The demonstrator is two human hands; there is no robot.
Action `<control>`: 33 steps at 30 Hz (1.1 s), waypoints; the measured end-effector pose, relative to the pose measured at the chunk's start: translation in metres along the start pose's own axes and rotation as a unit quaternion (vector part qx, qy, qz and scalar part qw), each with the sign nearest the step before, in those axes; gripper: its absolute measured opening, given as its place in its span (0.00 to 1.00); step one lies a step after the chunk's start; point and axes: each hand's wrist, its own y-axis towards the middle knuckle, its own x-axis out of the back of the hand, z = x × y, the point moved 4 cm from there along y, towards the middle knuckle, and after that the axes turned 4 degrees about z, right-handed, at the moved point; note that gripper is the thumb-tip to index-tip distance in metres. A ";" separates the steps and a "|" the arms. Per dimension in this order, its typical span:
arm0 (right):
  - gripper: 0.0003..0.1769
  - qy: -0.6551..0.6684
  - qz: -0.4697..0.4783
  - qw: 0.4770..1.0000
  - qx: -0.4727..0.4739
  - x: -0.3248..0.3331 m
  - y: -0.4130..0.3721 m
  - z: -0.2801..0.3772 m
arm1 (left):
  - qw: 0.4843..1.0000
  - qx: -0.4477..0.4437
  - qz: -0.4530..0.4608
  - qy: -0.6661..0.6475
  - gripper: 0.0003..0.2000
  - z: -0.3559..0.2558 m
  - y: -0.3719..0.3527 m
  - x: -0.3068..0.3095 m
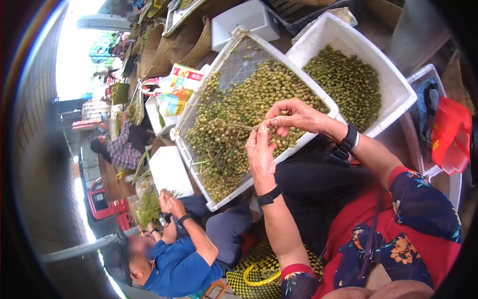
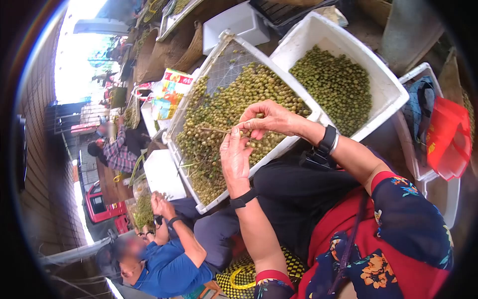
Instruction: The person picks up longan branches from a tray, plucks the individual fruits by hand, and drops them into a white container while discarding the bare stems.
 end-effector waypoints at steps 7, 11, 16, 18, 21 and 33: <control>0.15 -0.044 -0.039 0.996 -0.070 0.068 -0.054 0.049 | 0.986 -0.009 0.163 -0.019 0.14 0.004 0.020 -0.092; 0.11 0.032 -0.073 0.996 -0.049 0.113 -0.081 0.050 | 0.963 0.042 0.200 -0.177 0.13 0.030 0.034 -0.143; 0.09 0.190 -0.201 0.961 -0.006 0.167 -0.118 0.031 | 0.949 0.061 0.184 -0.250 0.15 0.066 0.045 -0.167; 0.11 0.147 -0.237 0.960 -0.004 0.190 -0.131 0.018 | 0.955 0.058 0.173 -0.234 0.15 0.069 0.047 -0.169; 0.17 -0.513 -0.275 0.811 0.061 0.201 -0.139 0.022 | 0.961 0.058 0.154 -0.223 0.17 0.073 0.051 -0.170; 0.16 0.496 -0.357 0.789 0.067 0.166 -0.104 -0.078 | 0.858 -0.348 0.141 0.350 0.15 0.081 0.016 -0.219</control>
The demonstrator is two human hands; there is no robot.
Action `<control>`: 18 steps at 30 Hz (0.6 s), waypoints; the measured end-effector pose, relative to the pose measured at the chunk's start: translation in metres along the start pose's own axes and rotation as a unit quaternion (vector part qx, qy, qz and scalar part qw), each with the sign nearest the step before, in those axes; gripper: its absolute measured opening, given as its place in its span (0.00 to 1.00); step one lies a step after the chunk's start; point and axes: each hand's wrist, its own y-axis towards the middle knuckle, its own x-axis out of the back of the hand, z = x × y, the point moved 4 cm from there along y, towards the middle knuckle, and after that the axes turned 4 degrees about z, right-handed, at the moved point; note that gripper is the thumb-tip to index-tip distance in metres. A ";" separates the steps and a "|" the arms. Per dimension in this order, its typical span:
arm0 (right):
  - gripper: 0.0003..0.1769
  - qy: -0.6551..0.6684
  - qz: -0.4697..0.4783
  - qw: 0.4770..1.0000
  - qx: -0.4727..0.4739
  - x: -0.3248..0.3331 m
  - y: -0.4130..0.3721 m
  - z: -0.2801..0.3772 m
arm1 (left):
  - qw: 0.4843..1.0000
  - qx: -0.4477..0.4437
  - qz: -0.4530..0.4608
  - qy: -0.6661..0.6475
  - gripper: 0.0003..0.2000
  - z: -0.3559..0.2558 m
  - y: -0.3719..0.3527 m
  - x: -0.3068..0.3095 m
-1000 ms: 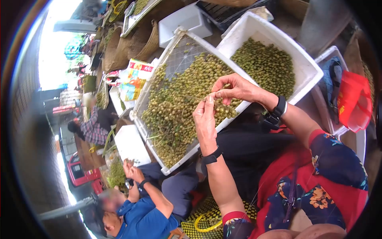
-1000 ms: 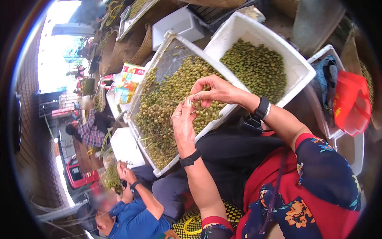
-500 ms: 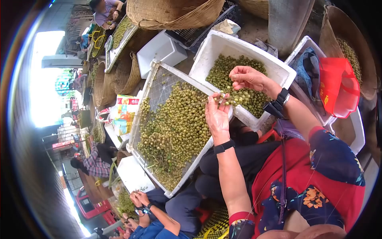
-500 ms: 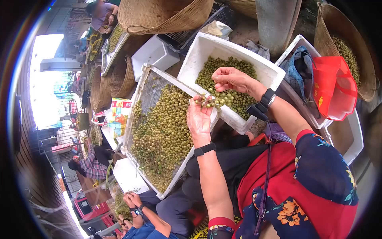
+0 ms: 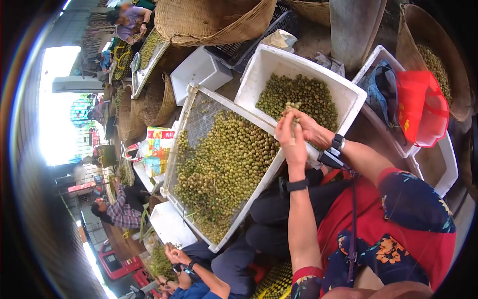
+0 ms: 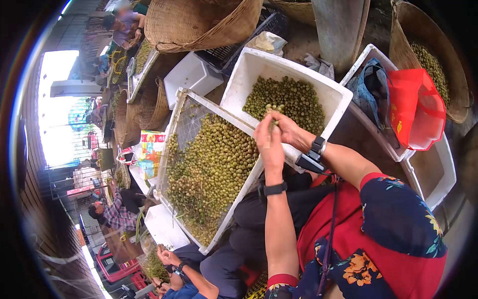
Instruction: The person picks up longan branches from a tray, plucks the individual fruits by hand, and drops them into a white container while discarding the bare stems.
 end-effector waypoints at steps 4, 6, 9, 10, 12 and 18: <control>0.09 -0.020 -0.038 0.999 -0.006 -0.001 0.010 0.021 | 0.988 0.120 0.061 -0.080 0.16 -0.006 -0.017 0.018; 0.11 -0.111 0.037 0.992 -0.037 -0.013 -0.001 0.030 | 0.844 0.342 0.146 -0.386 0.18 0.019 -0.028 0.023; 0.13 -0.224 0.047 0.973 0.018 -0.017 -0.011 0.024 | 0.712 0.409 0.223 -0.526 0.22 0.027 -0.031 0.025; 0.15 -0.299 0.048 0.950 0.071 -0.022 -0.013 0.021 | 0.708 0.410 0.214 -0.534 0.22 0.032 -0.032 0.016; 0.18 -0.353 0.003 0.929 0.108 -0.028 -0.027 0.004 | 0.785 0.400 0.276 -0.384 0.22 0.041 -0.036 -0.007; 0.16 -0.221 -0.060 0.973 0.031 -0.016 -0.016 0.015 | 0.943 0.299 0.141 0.028 0.25 0.027 -0.016 -0.019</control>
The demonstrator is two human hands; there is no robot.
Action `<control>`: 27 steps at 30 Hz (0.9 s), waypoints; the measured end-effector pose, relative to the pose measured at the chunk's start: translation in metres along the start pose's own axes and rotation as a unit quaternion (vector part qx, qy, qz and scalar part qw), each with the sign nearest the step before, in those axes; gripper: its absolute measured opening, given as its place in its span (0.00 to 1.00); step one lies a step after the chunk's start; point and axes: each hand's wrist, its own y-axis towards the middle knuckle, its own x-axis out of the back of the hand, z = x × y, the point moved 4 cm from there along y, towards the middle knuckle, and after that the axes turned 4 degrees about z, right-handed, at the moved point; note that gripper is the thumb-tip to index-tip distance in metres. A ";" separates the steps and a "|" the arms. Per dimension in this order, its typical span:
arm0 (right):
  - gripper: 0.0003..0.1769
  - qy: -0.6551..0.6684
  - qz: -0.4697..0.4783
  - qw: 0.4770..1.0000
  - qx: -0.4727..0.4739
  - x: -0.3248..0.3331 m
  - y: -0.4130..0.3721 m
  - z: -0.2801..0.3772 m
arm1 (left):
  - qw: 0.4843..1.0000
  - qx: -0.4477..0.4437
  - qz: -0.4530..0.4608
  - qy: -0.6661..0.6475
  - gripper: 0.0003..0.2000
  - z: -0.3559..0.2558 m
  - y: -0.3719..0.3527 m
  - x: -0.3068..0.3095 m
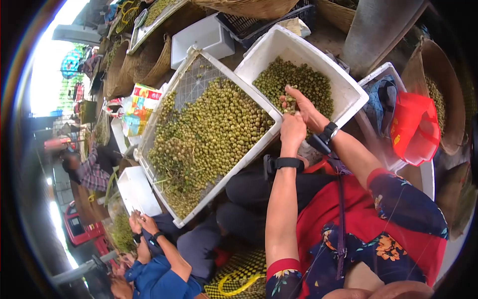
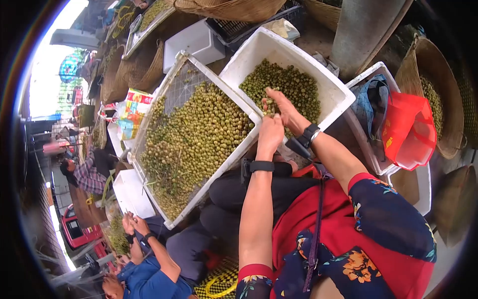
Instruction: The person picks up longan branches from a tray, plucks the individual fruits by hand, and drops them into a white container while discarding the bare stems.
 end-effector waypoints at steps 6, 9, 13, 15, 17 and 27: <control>0.12 -0.176 0.024 0.983 0.038 0.035 0.045 0.002 | 0.985 0.020 0.059 -0.161 0.18 0.029 0.029 -0.040; 0.10 -0.238 -0.014 0.970 0.053 0.040 0.057 -0.001 | 0.962 0.071 0.067 -0.255 0.12 0.032 0.025 -0.044; 0.06 -0.375 -0.055 0.923 0.062 0.056 0.076 -0.002 | 0.910 0.163 0.085 -0.371 0.10 0.024 0.009 -0.033; 0.06 -0.374 -0.073 0.923 0.056 0.056 0.083 -0.004 | 0.904 0.173 0.087 -0.381 0.10 0.029 0.009 -0.035; 0.10 -0.393 -0.110 0.912 0.038 0.061 0.082 0.005 | 0.892 0.189 0.094 -0.400 0.10 0.037 0.009 -0.038; 0.32 -0.805 -0.151 0.379 0.430 0.037 0.044 0.075 | 0.866 0.174 0.143 -0.448 0.10 0.034 0.010 -0.032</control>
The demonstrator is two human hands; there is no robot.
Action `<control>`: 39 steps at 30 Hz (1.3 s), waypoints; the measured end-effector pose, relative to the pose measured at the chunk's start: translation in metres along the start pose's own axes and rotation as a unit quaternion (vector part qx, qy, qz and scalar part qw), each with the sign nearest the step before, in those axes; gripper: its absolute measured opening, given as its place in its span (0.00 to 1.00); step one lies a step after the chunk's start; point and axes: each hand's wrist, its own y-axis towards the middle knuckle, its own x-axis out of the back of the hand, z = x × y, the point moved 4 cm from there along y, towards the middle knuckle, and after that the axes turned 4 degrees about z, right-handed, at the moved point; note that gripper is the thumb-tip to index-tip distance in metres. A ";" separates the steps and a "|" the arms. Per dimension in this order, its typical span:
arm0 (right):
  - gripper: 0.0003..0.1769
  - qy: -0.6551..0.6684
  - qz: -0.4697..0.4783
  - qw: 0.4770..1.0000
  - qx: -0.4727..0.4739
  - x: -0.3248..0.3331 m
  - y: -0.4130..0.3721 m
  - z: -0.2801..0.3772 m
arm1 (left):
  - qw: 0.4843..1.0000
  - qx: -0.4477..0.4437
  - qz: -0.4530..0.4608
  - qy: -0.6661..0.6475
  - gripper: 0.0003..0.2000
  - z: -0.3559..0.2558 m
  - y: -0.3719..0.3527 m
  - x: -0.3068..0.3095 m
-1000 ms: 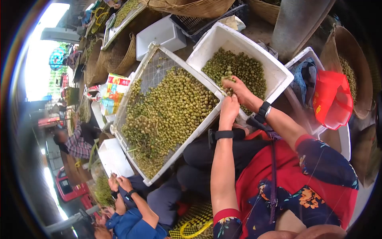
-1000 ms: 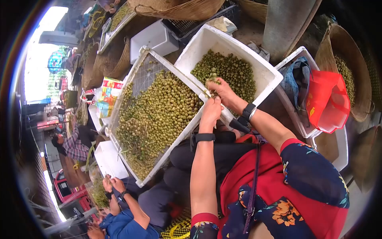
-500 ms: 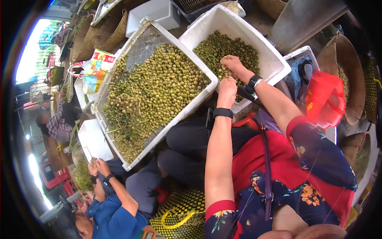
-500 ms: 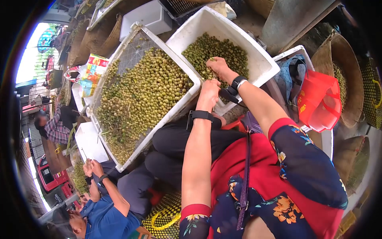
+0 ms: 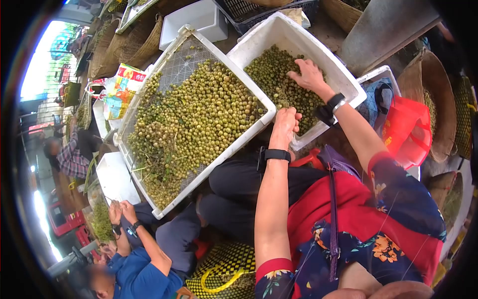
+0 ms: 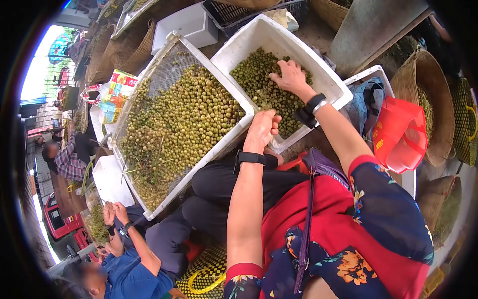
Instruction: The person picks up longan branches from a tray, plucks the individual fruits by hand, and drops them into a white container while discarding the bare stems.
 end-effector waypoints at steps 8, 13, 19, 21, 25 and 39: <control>0.47 0.513 0.372 0.726 -0.268 0.044 -0.071 0.038 | 0.994 -0.096 -0.009 0.044 0.10 -0.006 -0.001 -0.019; 0.31 0.641 0.214 0.676 -0.294 0.019 -0.082 0.057 | 0.958 -0.142 -0.100 0.229 0.09 -0.004 -0.007 -0.005; 0.16 0.706 0.126 0.573 -0.397 -0.018 -0.083 0.060 | 0.839 -0.217 -0.192 0.461 0.11 -0.020 -0.026 -0.015; 0.11 0.657 0.118 0.600 -0.440 -0.038 -0.077 0.044 | 0.843 -0.182 -0.184 0.472 0.11 -0.020 -0.036 -0.017; 0.09 0.559 0.175 0.709 -0.392 -0.050 -0.063 0.038 | 0.842 -0.202 -0.196 0.461 0.11 -0.016 -0.035 -0.017; 0.19 0.218 0.220 0.950 -0.039 -0.010 0.011 -0.017 | 0.918 -0.206 -0.148 0.305 0.14 -0.003 -0.015 0.004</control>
